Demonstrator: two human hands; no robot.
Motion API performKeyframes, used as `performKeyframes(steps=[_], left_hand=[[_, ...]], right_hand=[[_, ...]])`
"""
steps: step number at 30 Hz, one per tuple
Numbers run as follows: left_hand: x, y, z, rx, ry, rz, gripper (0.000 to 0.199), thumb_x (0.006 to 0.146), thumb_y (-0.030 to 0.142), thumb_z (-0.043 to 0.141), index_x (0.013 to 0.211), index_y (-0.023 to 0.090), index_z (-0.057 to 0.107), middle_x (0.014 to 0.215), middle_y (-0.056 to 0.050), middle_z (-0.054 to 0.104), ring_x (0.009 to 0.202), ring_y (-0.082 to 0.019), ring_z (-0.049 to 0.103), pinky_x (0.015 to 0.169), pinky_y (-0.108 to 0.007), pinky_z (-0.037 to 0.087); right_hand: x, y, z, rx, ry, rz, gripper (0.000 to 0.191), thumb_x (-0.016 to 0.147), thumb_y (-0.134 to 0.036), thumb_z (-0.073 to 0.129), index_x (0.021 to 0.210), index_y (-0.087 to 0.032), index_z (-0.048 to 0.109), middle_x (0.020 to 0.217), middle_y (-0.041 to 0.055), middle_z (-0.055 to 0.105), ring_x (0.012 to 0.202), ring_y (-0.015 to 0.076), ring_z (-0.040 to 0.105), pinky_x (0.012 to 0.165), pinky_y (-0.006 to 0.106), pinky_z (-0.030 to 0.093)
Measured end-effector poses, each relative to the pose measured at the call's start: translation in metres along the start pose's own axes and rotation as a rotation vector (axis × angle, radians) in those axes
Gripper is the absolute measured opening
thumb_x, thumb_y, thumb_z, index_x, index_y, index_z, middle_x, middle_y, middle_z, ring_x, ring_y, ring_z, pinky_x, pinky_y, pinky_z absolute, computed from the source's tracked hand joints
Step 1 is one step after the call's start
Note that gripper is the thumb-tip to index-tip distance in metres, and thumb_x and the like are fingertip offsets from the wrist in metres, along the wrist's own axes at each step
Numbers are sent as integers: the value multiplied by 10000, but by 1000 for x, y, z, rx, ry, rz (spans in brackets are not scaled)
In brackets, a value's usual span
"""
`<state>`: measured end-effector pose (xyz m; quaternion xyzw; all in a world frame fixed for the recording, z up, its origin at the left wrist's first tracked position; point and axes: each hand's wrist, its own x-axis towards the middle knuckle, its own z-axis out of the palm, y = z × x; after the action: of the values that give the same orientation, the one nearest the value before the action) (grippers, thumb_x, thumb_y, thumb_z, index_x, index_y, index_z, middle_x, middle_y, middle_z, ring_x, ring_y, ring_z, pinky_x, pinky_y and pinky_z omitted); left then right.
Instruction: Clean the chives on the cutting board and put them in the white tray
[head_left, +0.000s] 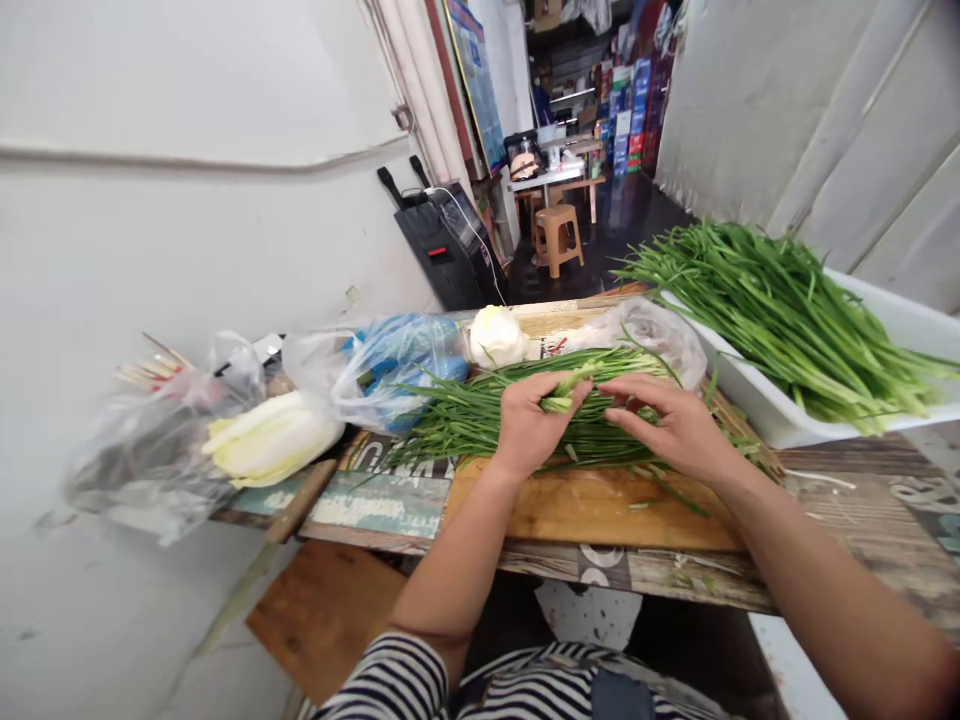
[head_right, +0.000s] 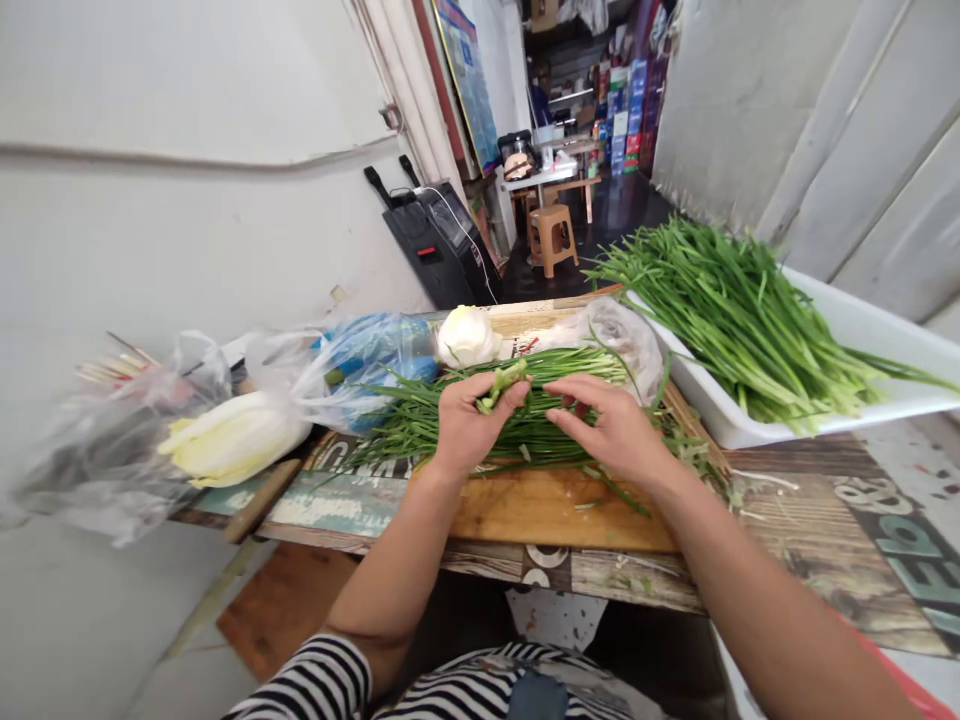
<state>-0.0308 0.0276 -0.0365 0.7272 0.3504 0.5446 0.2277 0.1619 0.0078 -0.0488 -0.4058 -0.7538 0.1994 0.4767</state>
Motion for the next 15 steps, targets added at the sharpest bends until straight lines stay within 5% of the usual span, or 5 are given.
performKeyframes(steps=[7, 15], left_hand=[[1, 0, 0, -22, -32, 4, 160, 835, 305, 720, 832, 151, 766, 761, -18, 725, 662, -101, 626, 644, -204, 503], [3, -1, 2, -63, -48, -19, 144, 834, 285, 712, 829, 151, 762, 850, -35, 744, 784, -128, 673, 761, -238, 537]], right_hand=[[-5, -4, 32, 32, 16, 11, 237, 893, -321, 610, 1066, -192, 707, 959, 67, 732, 761, 177, 652, 656, 293, 515], [-3, -2, 30, 68, 207, 43, 181, 895, -283, 569, 874, -193, 726, 810, 41, 712, 726, 163, 636, 677, 287, 499]])
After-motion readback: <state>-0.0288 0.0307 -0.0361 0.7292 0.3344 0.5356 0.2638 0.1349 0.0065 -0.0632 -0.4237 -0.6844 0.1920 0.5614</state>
